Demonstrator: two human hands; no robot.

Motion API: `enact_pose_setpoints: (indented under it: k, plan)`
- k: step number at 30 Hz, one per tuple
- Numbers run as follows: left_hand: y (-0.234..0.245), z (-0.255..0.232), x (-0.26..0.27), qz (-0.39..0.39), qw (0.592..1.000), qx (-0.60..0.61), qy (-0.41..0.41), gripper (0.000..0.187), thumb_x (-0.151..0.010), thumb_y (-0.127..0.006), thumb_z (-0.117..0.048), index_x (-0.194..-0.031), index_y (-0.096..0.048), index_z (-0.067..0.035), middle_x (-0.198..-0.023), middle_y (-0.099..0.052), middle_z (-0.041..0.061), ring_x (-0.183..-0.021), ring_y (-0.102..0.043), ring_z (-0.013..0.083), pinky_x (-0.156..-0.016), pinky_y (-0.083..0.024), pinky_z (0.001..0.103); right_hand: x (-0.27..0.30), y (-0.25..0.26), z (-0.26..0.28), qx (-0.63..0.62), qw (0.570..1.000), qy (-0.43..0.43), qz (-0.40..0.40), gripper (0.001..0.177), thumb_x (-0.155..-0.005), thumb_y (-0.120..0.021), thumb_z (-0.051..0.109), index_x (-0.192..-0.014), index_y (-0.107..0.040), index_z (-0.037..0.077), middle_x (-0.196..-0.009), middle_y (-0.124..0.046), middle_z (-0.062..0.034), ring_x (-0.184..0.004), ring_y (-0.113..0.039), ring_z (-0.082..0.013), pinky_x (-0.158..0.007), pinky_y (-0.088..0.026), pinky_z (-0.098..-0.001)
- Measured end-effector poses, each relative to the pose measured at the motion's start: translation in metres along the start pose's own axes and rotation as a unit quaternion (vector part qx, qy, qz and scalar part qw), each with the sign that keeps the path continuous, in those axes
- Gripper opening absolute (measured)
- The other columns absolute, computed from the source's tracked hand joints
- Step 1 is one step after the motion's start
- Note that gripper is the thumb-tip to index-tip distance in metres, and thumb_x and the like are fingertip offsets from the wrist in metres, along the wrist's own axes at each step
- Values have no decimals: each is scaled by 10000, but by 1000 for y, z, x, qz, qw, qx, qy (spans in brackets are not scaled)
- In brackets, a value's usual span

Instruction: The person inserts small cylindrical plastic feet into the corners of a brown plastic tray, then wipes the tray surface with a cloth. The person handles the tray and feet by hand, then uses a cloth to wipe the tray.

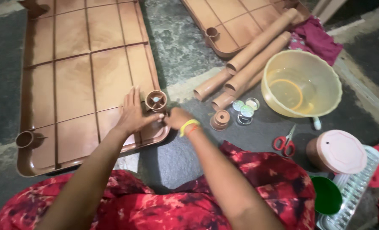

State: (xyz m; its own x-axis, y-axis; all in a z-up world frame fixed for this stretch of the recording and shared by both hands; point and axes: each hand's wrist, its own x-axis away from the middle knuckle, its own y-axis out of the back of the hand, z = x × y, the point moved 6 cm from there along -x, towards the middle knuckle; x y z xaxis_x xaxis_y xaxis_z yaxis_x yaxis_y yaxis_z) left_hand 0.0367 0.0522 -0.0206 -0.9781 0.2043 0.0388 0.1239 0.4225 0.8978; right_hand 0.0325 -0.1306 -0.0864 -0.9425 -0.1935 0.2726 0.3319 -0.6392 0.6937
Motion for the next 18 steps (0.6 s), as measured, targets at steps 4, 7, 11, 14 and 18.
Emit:
enact_pose_setpoints:
  k: [4,7,11,14,18]
  plan:
    - [-35,39,14,141,984,-51,92,1708,-483,-864,-811,-1575,144,31,-1677,179,264,-1548,215,427,-1167,10,725,-14,39,-3,-80,981,-14,-174,481,-924,-579,448,-1047,-779,28,-994,-767,-241,-981,-753,-365,-899,-574,-455]
    - [-50,45,9,155,980,-61,109,1775,-431,-880,-794,-1569,209,26,-1672,238,258,-1531,277,421,-1159,67,735,-10,38,17,-278,925,59,-254,675,-863,-731,443,-1363,-531,38,-1236,-676,-218,-1176,-638,-323,-981,-504,-434]
    - [-51,49,8,184,976,-50,104,1815,-401,-908,-771,-1557,237,32,-1656,265,281,-1515,308,446,-1148,77,742,13,17,55,-268,890,204,-309,1230,-694,-957,340,-1586,-164,37,-1471,-455,-219,-1368,-474,-308,-1100,-447,-441]
    - [-50,46,9,206,972,-48,100,1840,-389,-930,-750,-1553,250,47,-1643,282,299,-1499,326,476,-1141,77,756,12,5,69,-300,874,217,-315,1230,-673,-956,222,-1579,-151,10,-1443,-472,-231,-1249,-543,-302,-1029,-490,-409]
    - [-44,41,9,215,969,-50,106,1853,-377,-957,-704,-1556,264,39,-1639,317,285,-1490,341,473,-1140,78,757,0,-4,62,-321,893,135,-286,907,-721,-889,127,-1458,-369,35,-1180,-665,-152,-1070,-685,-209,-918,-597,-336]
